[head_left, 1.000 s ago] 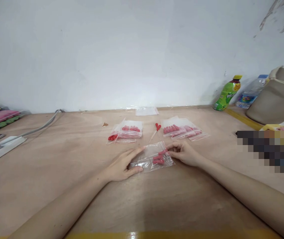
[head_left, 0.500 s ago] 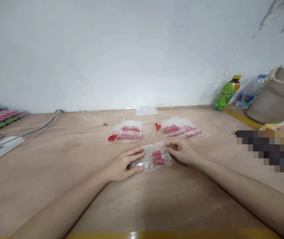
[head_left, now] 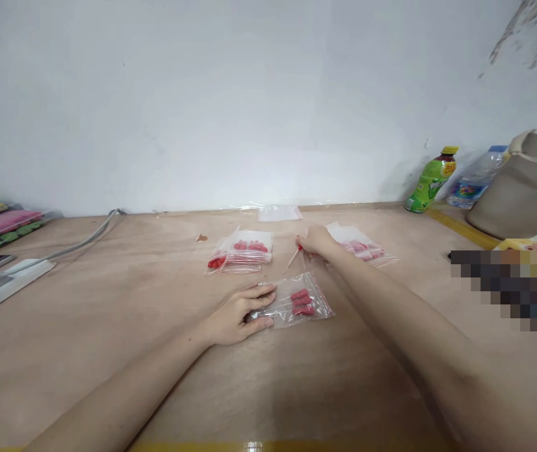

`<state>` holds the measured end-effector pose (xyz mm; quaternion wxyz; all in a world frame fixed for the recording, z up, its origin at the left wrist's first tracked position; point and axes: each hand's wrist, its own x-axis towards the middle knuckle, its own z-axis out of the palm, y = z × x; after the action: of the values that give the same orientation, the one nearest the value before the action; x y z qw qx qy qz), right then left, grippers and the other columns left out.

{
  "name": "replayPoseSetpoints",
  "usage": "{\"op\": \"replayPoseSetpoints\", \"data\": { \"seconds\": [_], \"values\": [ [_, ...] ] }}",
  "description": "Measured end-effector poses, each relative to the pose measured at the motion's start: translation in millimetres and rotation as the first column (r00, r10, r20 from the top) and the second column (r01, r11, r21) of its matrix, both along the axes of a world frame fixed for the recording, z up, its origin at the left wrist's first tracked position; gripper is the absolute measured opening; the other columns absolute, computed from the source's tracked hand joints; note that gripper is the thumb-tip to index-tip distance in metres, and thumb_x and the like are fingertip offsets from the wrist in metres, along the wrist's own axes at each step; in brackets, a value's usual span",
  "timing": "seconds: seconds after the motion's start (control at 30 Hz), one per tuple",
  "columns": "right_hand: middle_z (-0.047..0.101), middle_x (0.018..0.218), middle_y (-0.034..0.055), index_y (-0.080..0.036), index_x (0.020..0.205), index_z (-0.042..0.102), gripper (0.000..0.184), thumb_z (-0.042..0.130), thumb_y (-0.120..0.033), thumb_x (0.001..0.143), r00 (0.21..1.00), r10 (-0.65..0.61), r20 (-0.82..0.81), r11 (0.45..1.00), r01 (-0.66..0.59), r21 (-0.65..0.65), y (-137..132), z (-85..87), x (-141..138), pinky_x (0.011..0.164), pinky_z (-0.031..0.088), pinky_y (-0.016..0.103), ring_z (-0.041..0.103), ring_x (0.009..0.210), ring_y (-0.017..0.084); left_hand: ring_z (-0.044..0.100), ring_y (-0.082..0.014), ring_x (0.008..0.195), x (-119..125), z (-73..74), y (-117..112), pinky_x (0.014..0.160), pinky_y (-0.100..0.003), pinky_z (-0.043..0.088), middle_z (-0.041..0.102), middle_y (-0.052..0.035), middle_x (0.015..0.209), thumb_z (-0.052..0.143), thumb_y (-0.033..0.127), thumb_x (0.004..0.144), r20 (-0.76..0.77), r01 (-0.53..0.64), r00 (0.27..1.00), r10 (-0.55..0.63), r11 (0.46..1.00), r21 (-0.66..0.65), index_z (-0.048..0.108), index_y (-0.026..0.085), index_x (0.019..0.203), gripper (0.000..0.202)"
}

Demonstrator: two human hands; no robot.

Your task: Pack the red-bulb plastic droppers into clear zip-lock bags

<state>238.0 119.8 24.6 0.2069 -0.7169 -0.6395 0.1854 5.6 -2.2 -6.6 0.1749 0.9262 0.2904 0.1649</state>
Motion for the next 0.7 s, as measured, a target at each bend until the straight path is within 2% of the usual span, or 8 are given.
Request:
{"op": "replayPoseSetpoints", "data": {
  "seconds": [0.1,0.27,0.3,0.37,0.4,0.47,0.57,0.7],
  "values": [
    [0.059,0.046,0.0098,-0.011,0.052,0.06,0.023,0.058,-0.025,0.07,0.988,-0.015,-0.153,1.0,0.015,0.0,2.0,-2.5,3.6,0.053,0.047,0.029,0.061,0.051,0.021,0.034,-0.0237,0.127,0.0,-0.6,-0.3,0.105,-0.041,0.03,0.036,-0.0071,0.138,0.051,0.038,0.086,0.0,-0.005,1.0,0.005,1.0,0.0,0.042,0.021,0.13,0.049],
    [0.063,0.06,0.0041,-0.015,0.072,0.057,0.027,0.038,-0.029,0.085,0.871,0.057,-0.488,0.991,0.008,0.131,-23.0,-2.1,30.1,0.051,0.049,0.02,0.06,0.052,0.011,0.034,-0.0235,0.128,-0.4,-2.3,-0.1,0.105,-0.042,0.03,0.036,-0.0067,0.138,0.052,0.037,0.085,0.006,-0.003,1.0,0.003,1.0,-0.002,0.042,0.021,0.13,0.049],
    [0.062,0.062,0.0029,-0.016,0.074,0.054,0.027,0.036,-0.031,0.086,0.829,0.084,-0.553,0.986,0.012,0.167,-31.0,-3.2,37.4,0.053,0.049,0.02,0.061,0.054,0.01,0.034,-0.0234,0.128,-0.4,-2.5,-0.1,0.105,-0.042,0.03,0.036,-0.0067,0.138,0.052,0.037,0.085,0.007,-0.006,1.0,0.006,1.0,-0.004,0.042,0.022,0.131,0.049],
    [0.06,0.059,0.0004,-0.017,0.072,0.05,0.019,0.05,-0.034,0.081,0.572,0.147,-0.807,0.966,0.093,0.242,-47.3,-7.8,52.2,0.051,0.049,0.02,0.06,0.052,0.01,0.034,-0.0234,0.128,-0.3,-2.2,-0.4,0.105,-0.042,0.03,0.036,-0.007,0.138,0.052,0.038,0.085,0.007,-0.011,1.0,0.012,1.0,-0.01,0.042,0.021,0.131,0.049],
    [0.059,0.058,-0.0008,-0.018,0.072,0.049,0.019,0.055,-0.035,0.077,0.5,0.158,-0.851,0.959,0.128,0.253,-55.1,-11.1,59.0,0.049,0.049,0.02,0.059,0.051,0.01,0.034,-0.0234,0.127,-0.1,-1.9,-0.5,0.105,-0.042,0.03,0.036,-0.0073,0.138,0.052,0.038,0.085,0.007,-0.013,1.0,0.014,1.0,-0.011,0.042,0.021,0.13,0.049],
    [0.059,0.058,-0.0023,-0.019,0.073,0.049,0.022,0.063,-0.036,0.072,0.414,0.172,-0.894,0.952,0.165,0.259,-68.5,-18.1,70.0,0.048,0.048,0.019,0.058,0.049,0.009,0.034,-0.0235,0.127,0.1,-1.3,-0.7,0.105,-0.042,0.03,0.036,-0.0077,0.138,0.052,0.038,0.085,0.01,-0.012,1.0,0.012,1.0,-0.014,0.042,0.021,0.13,0.049],
    [0.06,0.06,-0.0027,-0.019,0.073,0.05,0.026,0.067,-0.039,0.067,0.387,0.17,-0.906,0.95,0.178,0.255,-81.9,-26.4,76.6,0.049,0.049,0.019,0.058,0.05,0.009,0.034,-0.0237,0.127,-0.2,-0.9,-0.3,0.104,-0.042,0.031,0.037,-0.007,0.138,0.052,0.037,0.085,0.015,-0.006,1.0,0.006,1.0,-0.018,0.042,0.022,0.13,0.049],
    [0.06,0.061,-0.003,-0.02,0.071,0.05,0.029,0.069,-0.04,0.064,0.345,0.144,-0.928,0.963,0.169,0.212,-91.1,-33.2,66.7,0.052,0.051,0.021,0.058,0.05,0.009,0.033,-0.024,0.128,-1.3,-1.3,0.2,0.105,-0.043,0.03,0.036,-0.0066,0.139,0.051,0.037,0.086,0.001,-0.004,1.0,0.004,1.0,-0.009,0.042,0.022,0.131,0.048]
  ]
}}
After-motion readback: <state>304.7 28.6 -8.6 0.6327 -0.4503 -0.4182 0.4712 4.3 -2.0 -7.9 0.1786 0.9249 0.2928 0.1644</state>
